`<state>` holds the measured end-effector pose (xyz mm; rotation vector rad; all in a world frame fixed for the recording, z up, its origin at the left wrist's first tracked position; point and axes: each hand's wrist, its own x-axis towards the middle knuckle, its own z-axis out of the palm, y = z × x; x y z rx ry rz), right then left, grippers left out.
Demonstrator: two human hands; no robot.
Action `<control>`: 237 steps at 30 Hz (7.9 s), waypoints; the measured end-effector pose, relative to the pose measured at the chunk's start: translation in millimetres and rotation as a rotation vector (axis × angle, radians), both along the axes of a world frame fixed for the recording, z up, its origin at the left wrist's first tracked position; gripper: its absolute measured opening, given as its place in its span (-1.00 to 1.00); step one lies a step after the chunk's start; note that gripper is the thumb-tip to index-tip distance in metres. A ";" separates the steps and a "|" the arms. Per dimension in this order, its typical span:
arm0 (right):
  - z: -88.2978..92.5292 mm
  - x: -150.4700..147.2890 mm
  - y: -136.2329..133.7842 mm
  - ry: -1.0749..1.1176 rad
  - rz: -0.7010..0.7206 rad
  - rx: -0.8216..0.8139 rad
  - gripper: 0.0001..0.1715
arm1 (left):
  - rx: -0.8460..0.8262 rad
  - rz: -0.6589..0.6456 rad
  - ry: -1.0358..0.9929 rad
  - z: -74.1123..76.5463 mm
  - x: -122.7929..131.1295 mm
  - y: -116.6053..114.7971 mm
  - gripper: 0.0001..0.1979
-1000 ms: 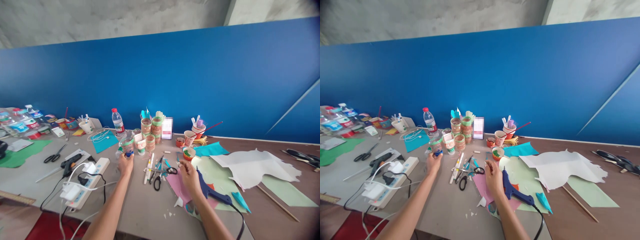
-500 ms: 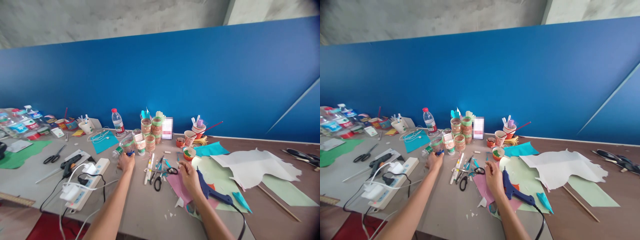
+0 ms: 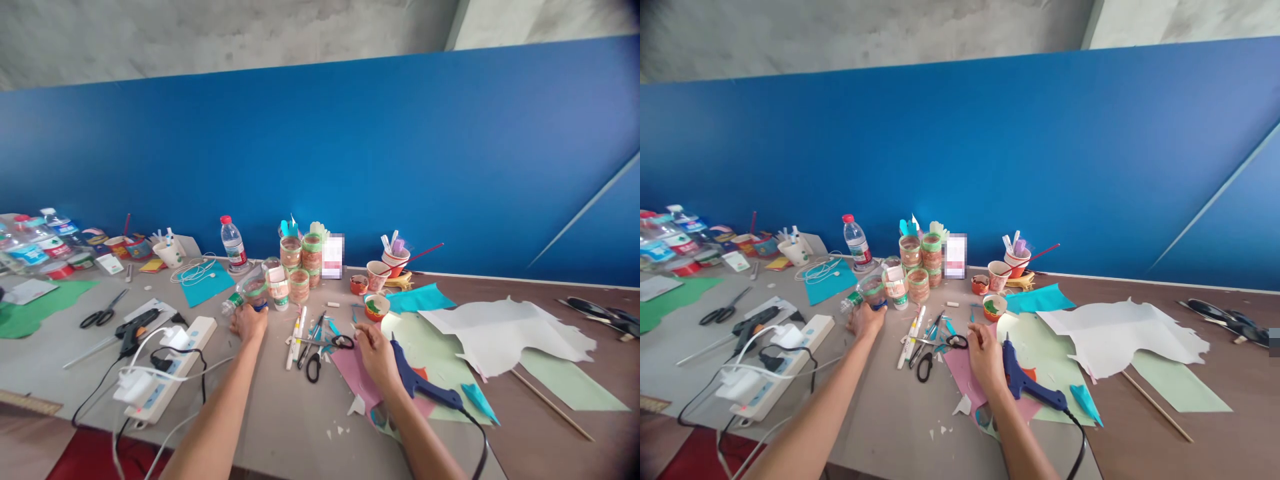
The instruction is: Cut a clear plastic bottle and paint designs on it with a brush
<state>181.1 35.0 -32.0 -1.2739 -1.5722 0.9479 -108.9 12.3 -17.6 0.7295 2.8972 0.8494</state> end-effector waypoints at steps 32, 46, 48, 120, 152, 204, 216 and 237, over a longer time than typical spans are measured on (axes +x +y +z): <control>-1.2 0.5 1.3 -0.025 -0.001 0.010 -0.54 | 0.037 -0.030 0.215 12.0 -51.3 -24.7 -0.43; -0.9 0.6 0.8 -0.054 0.030 -0.013 -0.49 | 0.085 0.040 0.167 29.3 -59.0 -38.8 -0.57; 0.0 1.1 1.0 -0.059 0.031 -0.016 -0.49 | 0.153 0.060 0.147 35.9 -57.5 -41.3 -0.56; 24.3 3.0 9.1 1.079 0.098 -0.243 -0.78 | 0.691 -0.857 -1.109 22.1 108.4 -14.8 -0.41; 6.7 -3.5 1.4 -0.506 0.221 0.315 -0.65 | 0.981 -0.771 -1.160 25.0 97.3 -11.9 -0.58; 20.2 19.6 11.4 0.727 -0.181 0.188 -0.75 | 0.739 -0.634 -0.592 8.1 97.7 -6.5 -0.46; 29.5 15.8 12.4 1.007 -0.220 0.041 -0.79 | 0.720 -0.630 -0.596 6.4 97.1 -5.7 -0.49; 7.0 -10.3 1.9 0.444 -0.115 0.077 -0.74 | 0.855 -0.491 -1.167 -1.5 119.3 -1.6 -0.49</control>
